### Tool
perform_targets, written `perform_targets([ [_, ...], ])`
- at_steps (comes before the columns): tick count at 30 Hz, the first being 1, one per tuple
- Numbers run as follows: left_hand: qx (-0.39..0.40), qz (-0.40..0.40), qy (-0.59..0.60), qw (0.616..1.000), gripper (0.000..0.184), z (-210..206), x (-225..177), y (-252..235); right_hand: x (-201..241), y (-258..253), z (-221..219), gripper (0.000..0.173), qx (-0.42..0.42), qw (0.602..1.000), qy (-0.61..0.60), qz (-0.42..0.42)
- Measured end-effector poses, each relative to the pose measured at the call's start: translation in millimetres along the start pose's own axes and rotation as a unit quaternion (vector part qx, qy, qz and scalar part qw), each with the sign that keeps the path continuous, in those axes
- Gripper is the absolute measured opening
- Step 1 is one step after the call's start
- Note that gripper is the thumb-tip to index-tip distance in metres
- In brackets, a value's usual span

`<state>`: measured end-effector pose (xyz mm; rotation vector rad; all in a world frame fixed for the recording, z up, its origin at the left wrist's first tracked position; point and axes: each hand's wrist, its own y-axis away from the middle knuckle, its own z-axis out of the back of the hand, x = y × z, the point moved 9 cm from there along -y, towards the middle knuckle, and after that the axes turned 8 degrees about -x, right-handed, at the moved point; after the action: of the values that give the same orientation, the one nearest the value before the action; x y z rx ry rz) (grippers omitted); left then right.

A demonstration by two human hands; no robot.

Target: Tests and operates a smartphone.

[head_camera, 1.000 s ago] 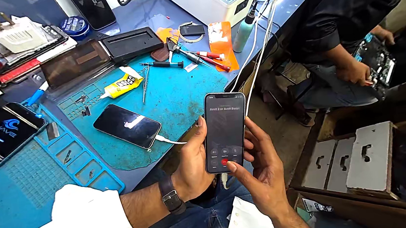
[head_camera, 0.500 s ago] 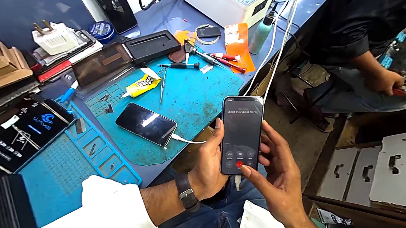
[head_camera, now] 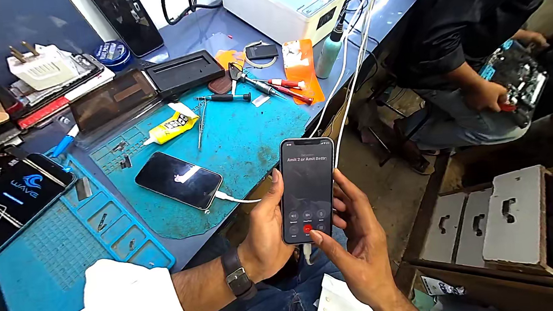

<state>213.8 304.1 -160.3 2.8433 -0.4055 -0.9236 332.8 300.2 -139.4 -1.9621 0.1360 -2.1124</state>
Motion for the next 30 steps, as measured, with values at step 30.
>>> perform_targets([
  [30,0.044,0.052,-0.038,0.997,0.065,-3.6,14.8,4.1,33.7,-52.1,10.2,0.043,-0.101,0.995,-0.001,0.023],
])
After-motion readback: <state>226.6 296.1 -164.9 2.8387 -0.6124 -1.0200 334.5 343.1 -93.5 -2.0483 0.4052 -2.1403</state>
